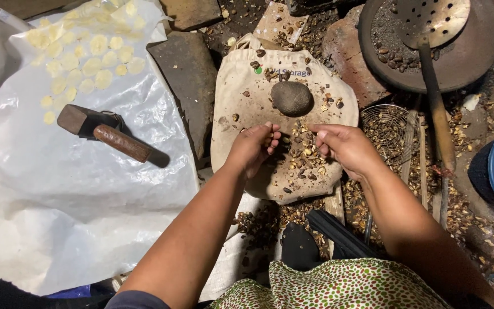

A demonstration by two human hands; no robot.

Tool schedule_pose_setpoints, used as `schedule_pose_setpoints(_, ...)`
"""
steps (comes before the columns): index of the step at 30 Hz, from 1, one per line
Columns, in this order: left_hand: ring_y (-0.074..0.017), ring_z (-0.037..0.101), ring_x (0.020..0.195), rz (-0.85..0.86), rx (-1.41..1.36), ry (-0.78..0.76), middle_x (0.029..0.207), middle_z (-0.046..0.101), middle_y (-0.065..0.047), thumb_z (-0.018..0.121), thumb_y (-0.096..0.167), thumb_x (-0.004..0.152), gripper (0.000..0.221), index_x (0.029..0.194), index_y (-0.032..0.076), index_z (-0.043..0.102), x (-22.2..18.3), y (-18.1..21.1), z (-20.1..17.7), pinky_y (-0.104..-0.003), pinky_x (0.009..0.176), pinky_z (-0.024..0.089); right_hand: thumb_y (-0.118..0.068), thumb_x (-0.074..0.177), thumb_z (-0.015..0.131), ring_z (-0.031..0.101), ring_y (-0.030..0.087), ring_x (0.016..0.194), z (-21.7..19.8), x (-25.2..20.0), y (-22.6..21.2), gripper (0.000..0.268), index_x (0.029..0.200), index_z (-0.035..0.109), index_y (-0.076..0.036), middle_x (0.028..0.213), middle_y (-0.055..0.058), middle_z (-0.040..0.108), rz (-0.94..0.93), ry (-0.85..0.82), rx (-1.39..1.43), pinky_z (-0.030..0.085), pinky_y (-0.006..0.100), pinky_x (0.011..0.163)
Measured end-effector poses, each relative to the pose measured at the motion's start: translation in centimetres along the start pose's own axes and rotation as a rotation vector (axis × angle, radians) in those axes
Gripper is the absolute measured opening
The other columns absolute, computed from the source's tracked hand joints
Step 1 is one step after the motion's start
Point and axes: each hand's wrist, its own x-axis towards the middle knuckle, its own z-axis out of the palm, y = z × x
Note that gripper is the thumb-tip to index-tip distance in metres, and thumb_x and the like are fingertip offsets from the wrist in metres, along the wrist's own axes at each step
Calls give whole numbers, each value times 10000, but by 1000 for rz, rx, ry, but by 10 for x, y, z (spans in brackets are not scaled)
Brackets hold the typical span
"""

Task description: Flattening small yellow dough discs with a wooden mallet and processing seeds on a stone slab.

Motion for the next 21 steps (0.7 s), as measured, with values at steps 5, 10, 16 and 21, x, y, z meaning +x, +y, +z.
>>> schedule_pose_setpoints(5,-31,557,595,-23,-42,-40,749,610,9,571,264,1041,266,1186,71,681,-9,8,5,-108,470,422,-7,980,616,623,141,657,1,-2,16,182,1147,672,36,891,172,680,-104,75,-346,546,256,610)
schedule_pose_setpoints(10,45,352,496,-109,-370,-135,700,371,79,505,313,1084,325,1300,94,611,-18,11,-15,-40,357,263,-80,912,721,730,267,827,9,25,60,180,1091,733,-67,941,122,689,-324,89,-974,605,339,742)
schedule_pose_setpoints(16,-52,544,566,-130,-758,-341,828,676,-87,542,211,1053,313,1292,63,680,-13,-13,-57,-104,444,427,-229,852,742,730,358,921,26,25,42,269,1084,685,-104,1012,165,670,-300,91,-979,596,477,817)
schedule_pose_setpoints(21,-406,662,1212,-97,-794,-175,1311,664,-277,481,173,1018,395,1330,-18,631,-21,-14,-46,-487,1041,567,-166,916,639,706,401,994,55,57,35,202,1104,683,-109,1023,176,679,-417,12,-1062,584,499,869)
